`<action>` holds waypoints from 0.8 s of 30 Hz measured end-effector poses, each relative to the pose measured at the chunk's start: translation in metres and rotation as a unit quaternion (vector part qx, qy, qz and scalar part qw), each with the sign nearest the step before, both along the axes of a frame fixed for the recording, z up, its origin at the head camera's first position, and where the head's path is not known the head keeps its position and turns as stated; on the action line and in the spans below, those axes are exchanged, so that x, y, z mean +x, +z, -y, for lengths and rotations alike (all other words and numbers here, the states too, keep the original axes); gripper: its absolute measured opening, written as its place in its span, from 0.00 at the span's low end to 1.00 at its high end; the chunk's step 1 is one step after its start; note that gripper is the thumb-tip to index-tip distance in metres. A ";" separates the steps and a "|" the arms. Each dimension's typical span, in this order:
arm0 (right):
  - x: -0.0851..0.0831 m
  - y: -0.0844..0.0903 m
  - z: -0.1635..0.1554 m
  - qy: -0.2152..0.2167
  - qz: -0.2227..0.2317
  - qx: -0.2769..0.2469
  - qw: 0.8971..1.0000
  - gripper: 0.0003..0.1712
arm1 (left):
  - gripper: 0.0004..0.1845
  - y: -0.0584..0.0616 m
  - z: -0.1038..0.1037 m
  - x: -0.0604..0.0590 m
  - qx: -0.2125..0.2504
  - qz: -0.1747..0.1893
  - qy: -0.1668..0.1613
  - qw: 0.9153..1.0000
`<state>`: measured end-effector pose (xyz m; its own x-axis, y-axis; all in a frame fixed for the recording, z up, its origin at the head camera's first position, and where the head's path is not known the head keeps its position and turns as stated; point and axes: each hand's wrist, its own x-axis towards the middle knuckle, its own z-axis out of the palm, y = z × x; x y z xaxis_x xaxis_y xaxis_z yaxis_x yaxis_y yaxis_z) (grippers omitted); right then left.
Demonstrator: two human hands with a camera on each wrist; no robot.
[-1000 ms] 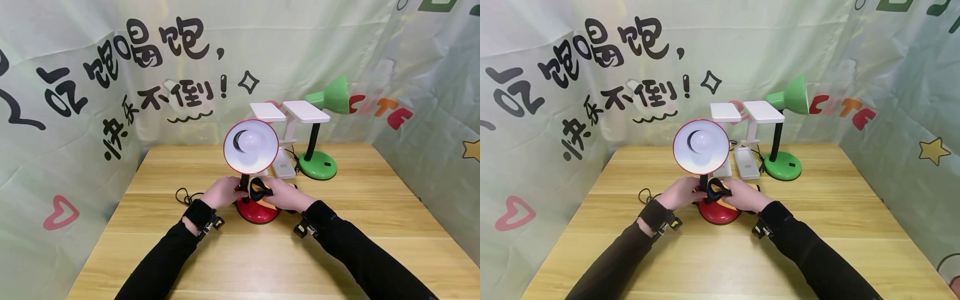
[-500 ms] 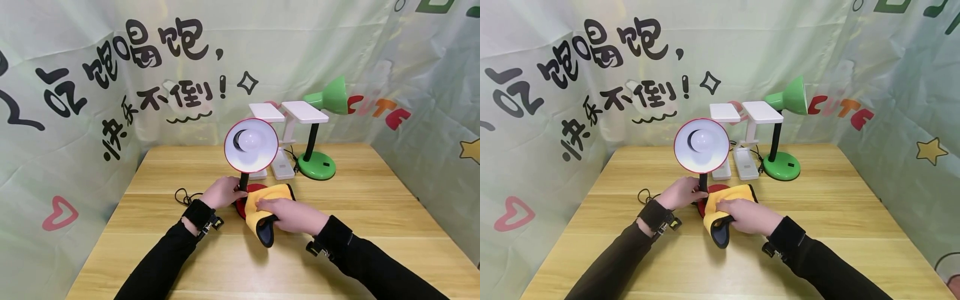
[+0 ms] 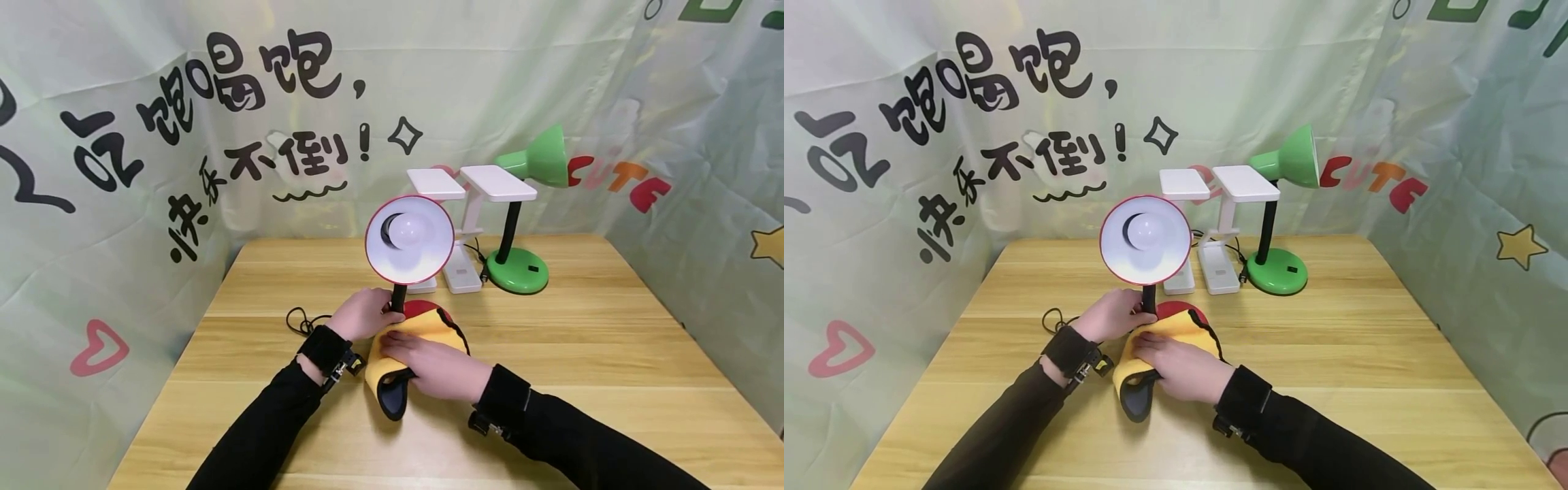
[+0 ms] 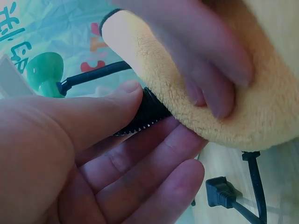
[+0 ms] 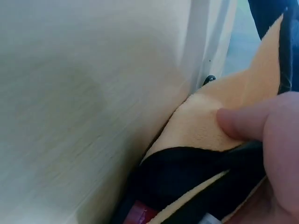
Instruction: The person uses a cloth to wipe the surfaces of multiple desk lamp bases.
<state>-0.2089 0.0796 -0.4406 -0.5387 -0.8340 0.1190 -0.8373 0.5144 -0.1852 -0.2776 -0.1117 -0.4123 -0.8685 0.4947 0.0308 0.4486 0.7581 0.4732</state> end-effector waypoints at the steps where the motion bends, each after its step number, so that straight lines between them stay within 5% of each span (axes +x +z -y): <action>1: 0.000 0.000 0.000 -0.005 0.006 -0.001 1.000 0.34 | 0.10 0.000 0.000 0.000 -0.001 -0.002 -0.001 1.000; 14: 0.000 0.014 -0.043 -0.069 0.137 -0.010 0.988 0.35 | 0.11 -0.002 -0.001 -0.002 -0.010 0.005 0.008 1.000; 19: -0.007 0.014 -0.060 -0.100 0.143 -0.029 0.984 0.35 | 0.11 -0.002 0.000 -0.001 -0.002 0.007 0.008 1.000; 24: -0.020 0.009 -0.072 -0.121 0.159 -0.064 0.978 0.22 | 0.10 -0.001 0.000 -0.001 0.000 0.008 0.006 1.000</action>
